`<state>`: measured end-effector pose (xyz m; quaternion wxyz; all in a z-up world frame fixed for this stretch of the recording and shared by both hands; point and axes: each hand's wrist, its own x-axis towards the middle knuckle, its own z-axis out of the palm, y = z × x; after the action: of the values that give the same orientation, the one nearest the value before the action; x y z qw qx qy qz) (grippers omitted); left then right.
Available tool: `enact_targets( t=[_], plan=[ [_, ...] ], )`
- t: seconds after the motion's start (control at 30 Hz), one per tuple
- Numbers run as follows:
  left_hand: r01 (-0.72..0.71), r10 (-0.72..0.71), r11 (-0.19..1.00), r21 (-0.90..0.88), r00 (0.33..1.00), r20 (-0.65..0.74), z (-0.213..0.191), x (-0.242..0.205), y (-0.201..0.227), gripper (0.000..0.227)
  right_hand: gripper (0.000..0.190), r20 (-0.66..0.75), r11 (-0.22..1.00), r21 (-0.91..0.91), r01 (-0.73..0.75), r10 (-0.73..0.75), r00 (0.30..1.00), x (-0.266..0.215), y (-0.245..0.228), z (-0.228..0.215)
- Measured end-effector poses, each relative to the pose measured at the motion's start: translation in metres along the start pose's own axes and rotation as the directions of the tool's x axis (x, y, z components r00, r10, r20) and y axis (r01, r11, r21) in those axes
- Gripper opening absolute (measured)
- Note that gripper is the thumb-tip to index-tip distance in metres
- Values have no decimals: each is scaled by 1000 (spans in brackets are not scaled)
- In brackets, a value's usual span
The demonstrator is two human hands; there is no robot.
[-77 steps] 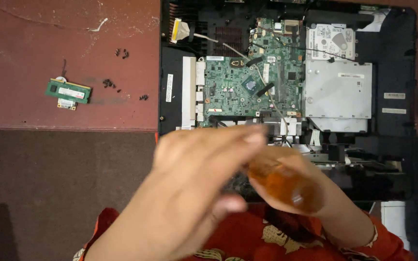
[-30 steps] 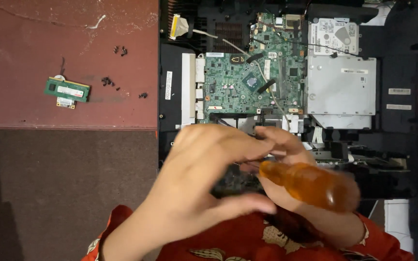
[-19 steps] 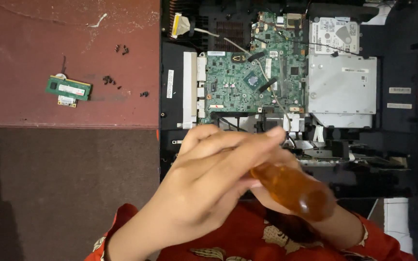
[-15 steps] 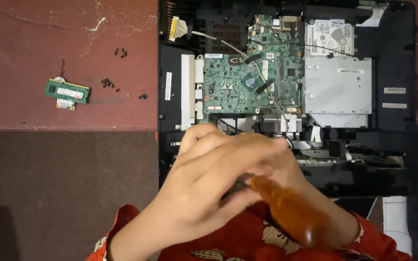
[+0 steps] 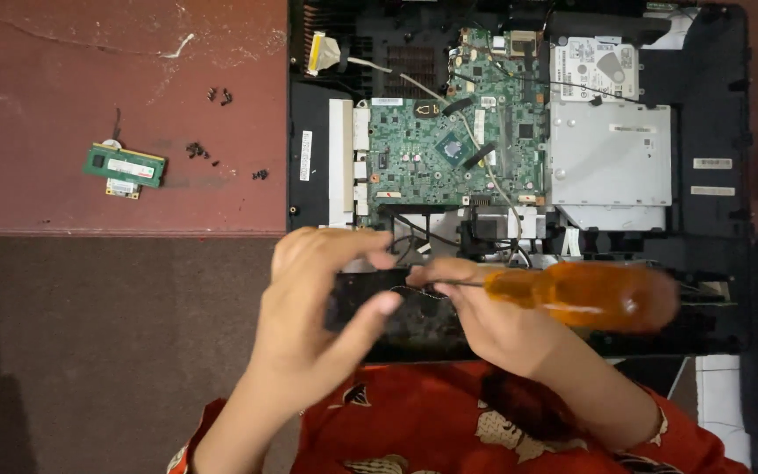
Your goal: The person uses a screwdriver to remove screws and components from a laptop motherboard. They remove a small circuit board, two RAM sticks, and a hard drive, placing each item on the table. They also disconnect a ribbon cable and remove a white plastic bracket.
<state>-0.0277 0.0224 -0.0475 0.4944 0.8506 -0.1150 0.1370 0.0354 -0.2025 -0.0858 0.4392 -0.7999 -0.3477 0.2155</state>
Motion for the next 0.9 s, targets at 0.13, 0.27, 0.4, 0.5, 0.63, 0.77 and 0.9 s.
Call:
enact_targets(
  t=[0.13, 0.27, 0.4, 0.5, 0.63, 0.77, 0.9],
  plan=[
    [74, -71, 995, 69, 996, -46, -5, -11, -10, 23, 21, -94, 999, -31, 34, -37, 995, -5, 2, -3],
    [96, -99, 985, 143, 995, 15, 0, -14, -23, 24, 18, -215, 991, 75, 113, -94, 972, -10, 7, -8],
    [-10, -8, 962, 274, 998, 63, 13, -15, -28, 34, 17, -261, 990, 35, 139, -126, 957, -13, -5, -10],
    [-60, 44, 953, 296, 997, 62, 22, -16, -30, 36, 37, -268, 982, 152, 110, -67, 961, -6, -19, -11],
    [-128, 119, 949, 287, 992, 48, 26, -17, -32, 26, 42, -303, 964, 240, 114, -37, 952, -4, -30, -12],
    [-126, 127, 968, 217, 992, 12, 20, -14, -29, 11, 26, -360, 928, 324, 182, -57, 931, -5, -26, -7],
    [-90, 98, 964, 251, 995, -17, 5, -16, -40, 8, 12, -426, 887, 328, 326, -169, 889, -3, -20, 0]
  ],
)
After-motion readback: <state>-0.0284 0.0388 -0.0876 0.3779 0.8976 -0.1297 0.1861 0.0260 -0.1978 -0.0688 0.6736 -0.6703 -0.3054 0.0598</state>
